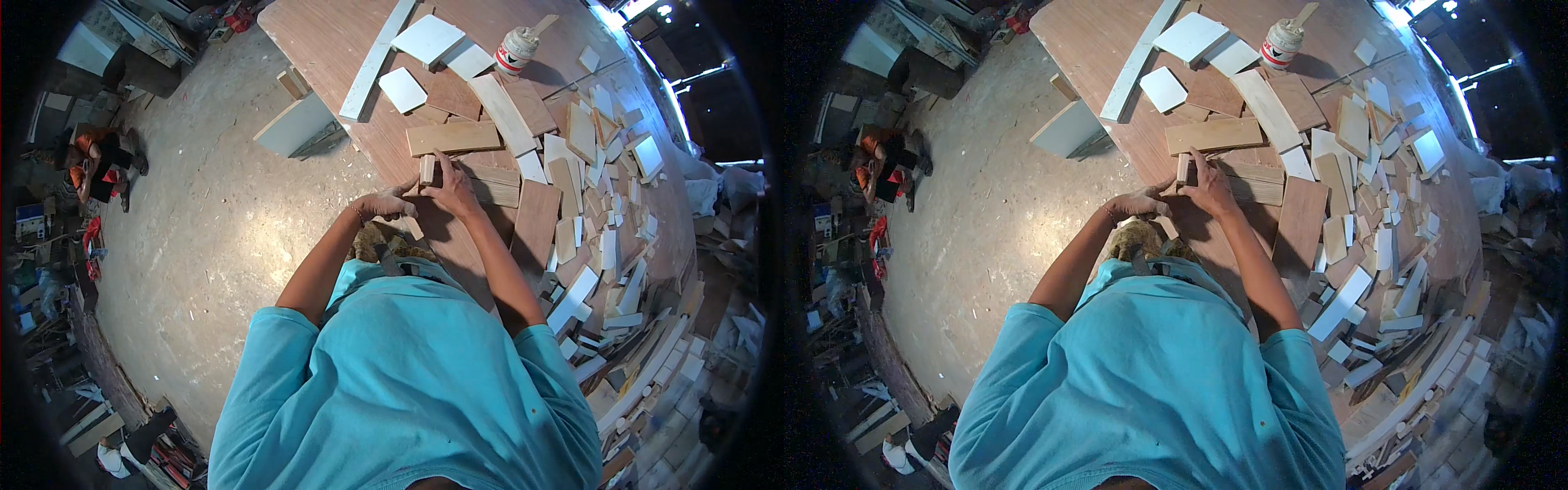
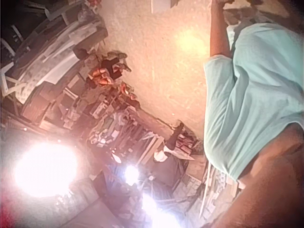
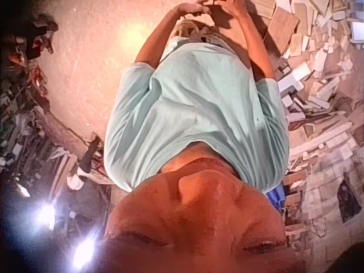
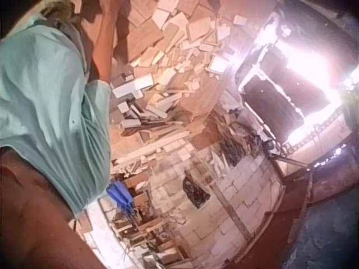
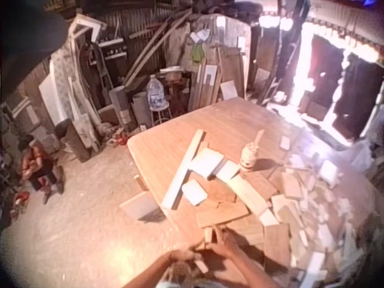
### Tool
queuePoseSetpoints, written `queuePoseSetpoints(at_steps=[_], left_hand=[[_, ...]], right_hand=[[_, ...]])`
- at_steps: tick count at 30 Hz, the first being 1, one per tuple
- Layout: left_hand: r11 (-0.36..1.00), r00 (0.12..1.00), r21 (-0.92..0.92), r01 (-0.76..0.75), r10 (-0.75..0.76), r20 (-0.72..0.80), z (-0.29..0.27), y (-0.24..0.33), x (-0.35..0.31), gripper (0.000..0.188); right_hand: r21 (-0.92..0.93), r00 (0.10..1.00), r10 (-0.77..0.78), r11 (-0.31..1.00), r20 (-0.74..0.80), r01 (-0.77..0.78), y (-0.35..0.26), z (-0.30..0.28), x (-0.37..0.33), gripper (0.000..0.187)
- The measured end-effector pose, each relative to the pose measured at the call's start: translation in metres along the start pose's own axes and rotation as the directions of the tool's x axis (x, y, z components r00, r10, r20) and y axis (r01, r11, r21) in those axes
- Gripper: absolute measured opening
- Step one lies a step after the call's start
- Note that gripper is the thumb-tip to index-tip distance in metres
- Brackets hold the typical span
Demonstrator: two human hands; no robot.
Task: Applying glue and carefully assembling small wooden pieces into a rectangular structure.
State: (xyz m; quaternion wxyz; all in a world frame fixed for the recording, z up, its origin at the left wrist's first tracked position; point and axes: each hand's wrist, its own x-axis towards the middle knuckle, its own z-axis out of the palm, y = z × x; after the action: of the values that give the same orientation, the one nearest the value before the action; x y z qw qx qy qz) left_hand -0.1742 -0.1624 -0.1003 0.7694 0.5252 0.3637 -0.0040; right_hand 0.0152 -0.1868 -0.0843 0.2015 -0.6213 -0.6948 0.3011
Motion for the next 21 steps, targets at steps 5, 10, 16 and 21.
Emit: queuePoseSetpoints(at_steps=[5,10,16,21], left_hand=[[0.999,1.0,0.051,-0.01,0.009,0.01,0.004,0.012,-0.004,0.094],[0.996,1.0,0.085,0.016,-0.017,0.011,0.005,0.02,-0.011,0.091],[0.991,0.998,0.134,-0.029,0.037,-0.06,-0.012,0.017,-0.019,0.093],[0.989,0.974,0.128,-0.079,0.103,-0.202,-0.031,0.039,-0.031,0.087]], right_hand=[[0.037,0.99,-0.112,0.993,-0.087,0.115,0.01,-0.001,-0.005,0.089],[0.036,0.981,-0.129,0.99,-0.146,0.135,0.021,-0.007,-0.013,0.076],[0.007,0.972,-0.039,0.999,-0.234,0.042,0.055,-0.027,0.0,0.049],[-0.346,0.952,-0.166,0.936,-0.258,0.069,0.069,-0.046,0.036,0.049]])
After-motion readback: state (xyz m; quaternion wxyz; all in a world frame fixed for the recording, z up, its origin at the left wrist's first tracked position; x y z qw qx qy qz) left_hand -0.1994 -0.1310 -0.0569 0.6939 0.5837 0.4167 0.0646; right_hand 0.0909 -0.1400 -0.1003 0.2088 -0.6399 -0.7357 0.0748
